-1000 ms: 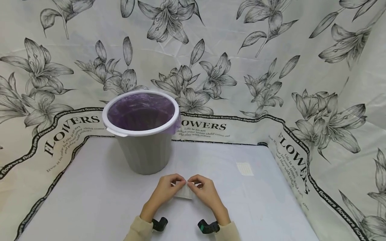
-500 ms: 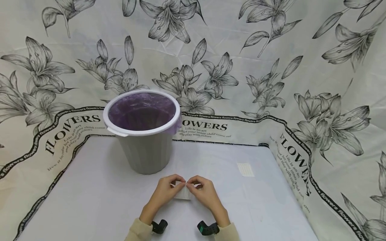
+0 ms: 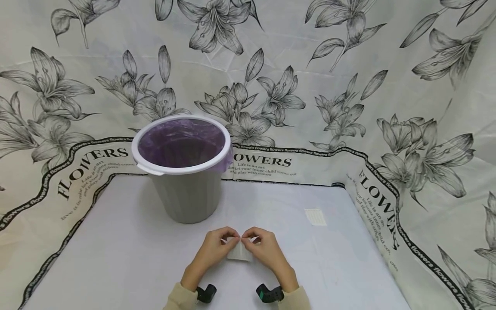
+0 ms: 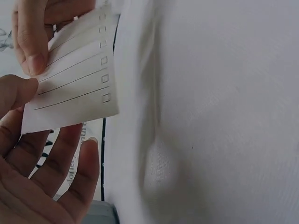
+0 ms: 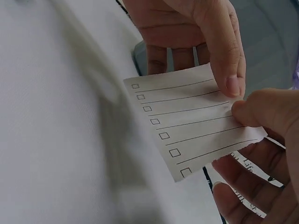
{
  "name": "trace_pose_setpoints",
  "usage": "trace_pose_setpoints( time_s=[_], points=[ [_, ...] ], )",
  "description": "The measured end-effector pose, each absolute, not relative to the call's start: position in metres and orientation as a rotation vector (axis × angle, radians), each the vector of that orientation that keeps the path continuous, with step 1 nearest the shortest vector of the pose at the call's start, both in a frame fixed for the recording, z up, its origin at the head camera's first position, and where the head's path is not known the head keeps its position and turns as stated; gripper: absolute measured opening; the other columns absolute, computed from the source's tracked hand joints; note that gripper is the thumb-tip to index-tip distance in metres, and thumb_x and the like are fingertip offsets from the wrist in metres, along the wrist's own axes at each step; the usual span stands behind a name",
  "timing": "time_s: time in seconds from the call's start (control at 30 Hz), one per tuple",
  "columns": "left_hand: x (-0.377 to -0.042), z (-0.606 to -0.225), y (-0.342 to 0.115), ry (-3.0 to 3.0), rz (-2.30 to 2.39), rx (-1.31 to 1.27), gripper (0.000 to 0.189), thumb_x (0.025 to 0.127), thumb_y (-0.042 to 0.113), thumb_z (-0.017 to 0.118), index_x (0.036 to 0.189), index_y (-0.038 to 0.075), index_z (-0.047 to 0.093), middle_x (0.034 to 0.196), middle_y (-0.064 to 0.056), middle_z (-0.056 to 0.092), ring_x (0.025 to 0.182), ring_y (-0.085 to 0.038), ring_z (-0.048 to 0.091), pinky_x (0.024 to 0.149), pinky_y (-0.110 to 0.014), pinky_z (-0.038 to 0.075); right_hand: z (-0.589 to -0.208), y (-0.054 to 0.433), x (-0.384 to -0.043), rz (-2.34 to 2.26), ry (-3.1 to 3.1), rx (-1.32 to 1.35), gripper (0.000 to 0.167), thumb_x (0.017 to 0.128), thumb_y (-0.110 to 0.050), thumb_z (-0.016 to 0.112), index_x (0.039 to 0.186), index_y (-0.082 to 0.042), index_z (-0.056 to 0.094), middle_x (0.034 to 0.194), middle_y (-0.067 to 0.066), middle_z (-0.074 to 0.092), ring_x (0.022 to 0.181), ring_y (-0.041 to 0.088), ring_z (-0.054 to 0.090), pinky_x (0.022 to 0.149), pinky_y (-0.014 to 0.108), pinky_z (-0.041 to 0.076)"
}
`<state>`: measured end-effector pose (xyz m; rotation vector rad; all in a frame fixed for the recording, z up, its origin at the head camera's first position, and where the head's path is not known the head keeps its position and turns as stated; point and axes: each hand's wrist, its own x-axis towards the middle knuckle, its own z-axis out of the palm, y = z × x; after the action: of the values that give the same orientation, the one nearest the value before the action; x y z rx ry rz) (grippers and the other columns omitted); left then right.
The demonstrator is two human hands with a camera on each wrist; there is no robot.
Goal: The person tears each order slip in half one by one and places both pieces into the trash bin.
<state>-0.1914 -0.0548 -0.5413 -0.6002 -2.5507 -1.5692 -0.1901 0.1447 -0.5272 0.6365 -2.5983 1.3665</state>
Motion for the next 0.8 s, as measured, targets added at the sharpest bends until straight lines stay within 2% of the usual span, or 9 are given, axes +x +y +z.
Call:
trace_pose_setpoints(
  time_s=[0.13, 0.33, 0.63, 0.8],
  points=[
    [-0.194, -0.541, -0.057, -2.590, -1.527, -0.657, 0.005, 0.099, 0.018, 0.069, 0.097, 0.017, 0.073, 0.095, 0.005, 0.075, 0.090, -0.010, 0.066, 0.072, -0.024, 0.055, -0.525, 0.145, -0.193, 1.236, -2.545, 0.784, 0.005, 0.090, -0.006, 0.073, 0.089, -0.011, 0.071, 0.087, 0.000, 0.073, 0.082, 0.017, 0.069, 0.072, 0.042, 0.060],
    [-0.197, -0.540, -0.060, -2.608, -1.508, -0.710, 0.007, 0.101, 0.019, 0.068, 0.098, 0.016, 0.073, 0.096, 0.004, 0.075, 0.093, -0.014, 0.067, 0.073, -0.024, 0.055, -0.523, 0.144, -0.194, 1.176, -2.546, 0.842, 0.011, 0.088, -0.002, 0.073, 0.088, -0.013, 0.070, 0.085, 0.001, 0.072, 0.081, 0.020, 0.069, 0.072, 0.041, 0.060],
    [-0.198, -0.542, -0.064, -2.568, -1.508, -0.759, 0.013, 0.101, 0.025, 0.068, 0.098, 0.014, 0.074, 0.095, 0.002, 0.076, 0.090, -0.013, 0.069, 0.071, -0.023, 0.056, -0.521, 0.143, -0.192, 1.327, -2.597, 0.747, 0.009, 0.089, -0.006, 0.071, 0.088, -0.015, 0.072, 0.086, -0.001, 0.074, 0.082, 0.007, 0.068, 0.077, 0.041, 0.061],
    [-0.198, -0.539, -0.066, -2.589, -1.507, -0.756, 0.013, 0.101, 0.024, 0.067, 0.100, 0.014, 0.074, 0.097, 0.002, 0.077, 0.090, -0.012, 0.069, 0.074, -0.024, 0.056, -0.523, 0.142, -0.192, 1.451, -2.629, 0.662, 0.004, 0.092, -0.010, 0.070, 0.091, -0.011, 0.073, 0.090, -0.003, 0.074, 0.085, 0.007, 0.068, 0.077, 0.036, 0.060]
  ],
)
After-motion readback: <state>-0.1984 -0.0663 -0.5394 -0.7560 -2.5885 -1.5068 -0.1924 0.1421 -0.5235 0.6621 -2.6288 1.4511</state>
